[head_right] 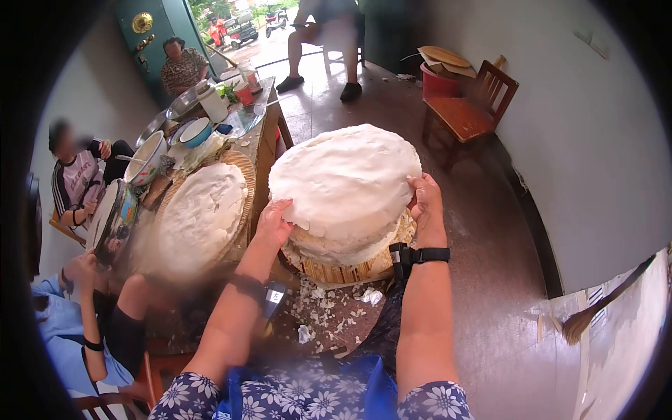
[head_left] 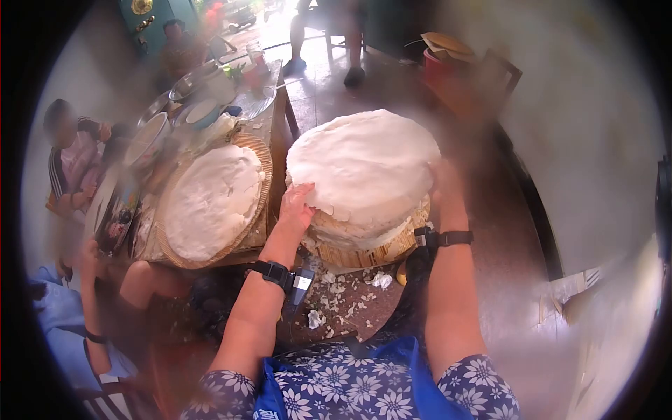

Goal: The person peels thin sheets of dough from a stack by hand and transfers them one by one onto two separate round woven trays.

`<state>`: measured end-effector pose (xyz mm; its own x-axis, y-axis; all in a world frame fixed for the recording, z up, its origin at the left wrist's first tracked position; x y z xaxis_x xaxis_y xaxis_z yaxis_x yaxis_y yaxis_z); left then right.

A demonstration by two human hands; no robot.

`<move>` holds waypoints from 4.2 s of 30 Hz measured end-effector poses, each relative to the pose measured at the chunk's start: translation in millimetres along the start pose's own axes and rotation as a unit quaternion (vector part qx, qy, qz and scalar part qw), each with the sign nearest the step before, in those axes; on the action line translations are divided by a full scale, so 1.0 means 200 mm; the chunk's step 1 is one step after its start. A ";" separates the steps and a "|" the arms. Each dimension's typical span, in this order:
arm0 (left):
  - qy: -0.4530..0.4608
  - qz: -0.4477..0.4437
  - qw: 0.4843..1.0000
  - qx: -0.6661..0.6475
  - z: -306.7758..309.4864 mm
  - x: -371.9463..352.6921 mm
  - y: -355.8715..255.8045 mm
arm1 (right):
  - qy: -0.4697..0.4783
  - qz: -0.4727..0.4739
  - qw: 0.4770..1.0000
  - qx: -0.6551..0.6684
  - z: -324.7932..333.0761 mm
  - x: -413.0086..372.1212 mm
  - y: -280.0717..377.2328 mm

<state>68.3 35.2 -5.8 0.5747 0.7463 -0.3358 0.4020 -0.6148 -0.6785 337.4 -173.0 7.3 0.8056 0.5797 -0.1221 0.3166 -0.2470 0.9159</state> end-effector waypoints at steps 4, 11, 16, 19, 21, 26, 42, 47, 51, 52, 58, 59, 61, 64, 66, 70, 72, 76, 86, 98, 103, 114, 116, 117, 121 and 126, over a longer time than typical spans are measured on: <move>-0.027 -0.060 0.997 0.029 -0.06 -0.01 -0.07 | 0.028 -0.015 0.999 0.031 -0.02 0.04 -0.01; -0.003 -0.092 0.995 0.027 -0.19 -0.12 -0.27 | 0.077 -0.028 0.989 0.120 -0.13 -0.02 0.00; 0.006 -0.139 0.990 0.009 -0.13 -0.26 -0.53 | 0.130 0.007 0.988 0.084 -0.42 -0.24 0.12; 0.018 -0.183 0.983 -0.009 0.04 -0.34 -0.71 | 0.199 0.021 0.976 0.089 -0.68 -0.41 0.14; 0.006 -0.200 0.980 0.007 0.20 -0.42 -0.85 | 0.226 0.015 0.973 0.040 -0.82 -0.43 0.07; -0.104 -0.260 0.960 0.025 0.62 -0.54 -1.19 | 0.285 -0.005 0.958 -0.041 -1.26 -0.57 -0.06; -0.246 -0.405 0.880 0.024 1.46 -0.37 -1.34 | 0.238 -0.121 0.949 -0.170 -1.72 -0.67 -0.56; -0.233 -0.390 0.889 -0.052 1.41 -0.46 -1.38 | 0.199 -0.102 0.953 -0.204 -1.71 -0.67 -0.54; -0.221 -0.361 0.906 -0.005 1.38 -0.48 -1.40 | 0.202 -0.100 0.946 -0.234 -1.67 -0.64 -0.55; -0.223 -0.359 0.906 0.002 1.41 -0.45 -1.39 | 0.195 -0.090 0.939 -0.268 -1.66 -0.63 -0.55; -0.218 -0.365 0.900 0.098 1.49 -0.38 -1.40 | 0.133 -0.045 0.939 -0.312 -1.64 -0.63 -0.57; -0.219 -0.361 0.899 0.117 1.50 -0.37 -1.40 | 0.133 -0.046 0.941 -0.308 -1.64 -0.63 -0.57; -0.231 -0.360 0.891 0.154 1.50 -0.36 -1.41 | 0.133 -0.043 0.941 -0.307 -1.64 -0.63 -0.57; -0.242 -0.386 0.867 0.202 1.49 -0.37 -1.40 | 0.132 -0.034 0.940 -0.313 -1.63 -0.62 -0.59; -0.235 -0.382 0.865 0.226 1.48 -0.38 -1.39 | 0.129 -0.026 0.935 -0.329 -1.63 -0.62 -0.59; -0.250 -0.369 0.864 0.235 1.50 -0.36 -1.39 | 0.145 0.001 0.932 -0.333 -1.61 -0.61 -0.61; -0.265 -0.374 0.851 0.255 1.52 -0.35 -1.39 | 0.158 0.014 0.932 -0.325 -1.60 -0.60 -0.63; -0.266 -0.362 0.856 0.255 1.52 -0.34 -1.41 | 0.149 0.047 0.921 -0.356 -1.61 -0.63 -0.61; -0.280 -0.384 0.808 0.348 1.60 -0.26 -1.39 | 0.129 0.122 0.885 -0.431 -1.62 -0.62 -0.61; -0.348 -0.373 0.733 0.450 1.36 -0.44 -1.40 | 0.159 0.090 0.921 -0.345 -1.61 -0.60 -0.65; -0.348 -0.410 0.695 0.477 1.30 -0.47 -1.38 | 0.137 0.040 0.927 -0.347 -1.45 -0.53 -0.59; -0.002 -0.312 0.890 0.332 0.49 -0.58 -0.91 | -0.012 0.097 0.930 -0.354 -0.61 -0.25 0.03; 0.077 -0.228 0.917 0.318 0.36 -0.54 -0.66 | -0.052 0.083 0.936 -0.338 -0.48 -0.23 0.09; 0.095 -0.189 0.926 0.313 0.32 -0.53 -0.53 | -0.066 0.081 0.943 -0.317 -0.43 -0.24 0.10; 0.108 -0.081 0.945 0.297 0.26 -0.47 -0.20 | -0.124 0.059 0.899 -0.417 -0.17 -0.16 0.02; 0.022 -0.021 0.975 0.220 0.25 -0.38 -0.06 | -0.101 0.200 0.874 -0.431 0.00 0.01 -0.05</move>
<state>-16.0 -0.9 -4.1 0.5986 0.7509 -0.2790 0.0873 -0.4073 -0.9091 335.8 -169.1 -1.0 0.8653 0.4104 0.2877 -0.4346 0.3286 0.8385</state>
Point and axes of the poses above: each hand's wrist, its own x-axis towards the middle knuckle, its own z-axis out of the back of the hand, y = z × x, the point moved 3 cm from there along x, towards the middle knuckle, and after that the axes turned 9 degrees about -x, right-handed, at the moved point
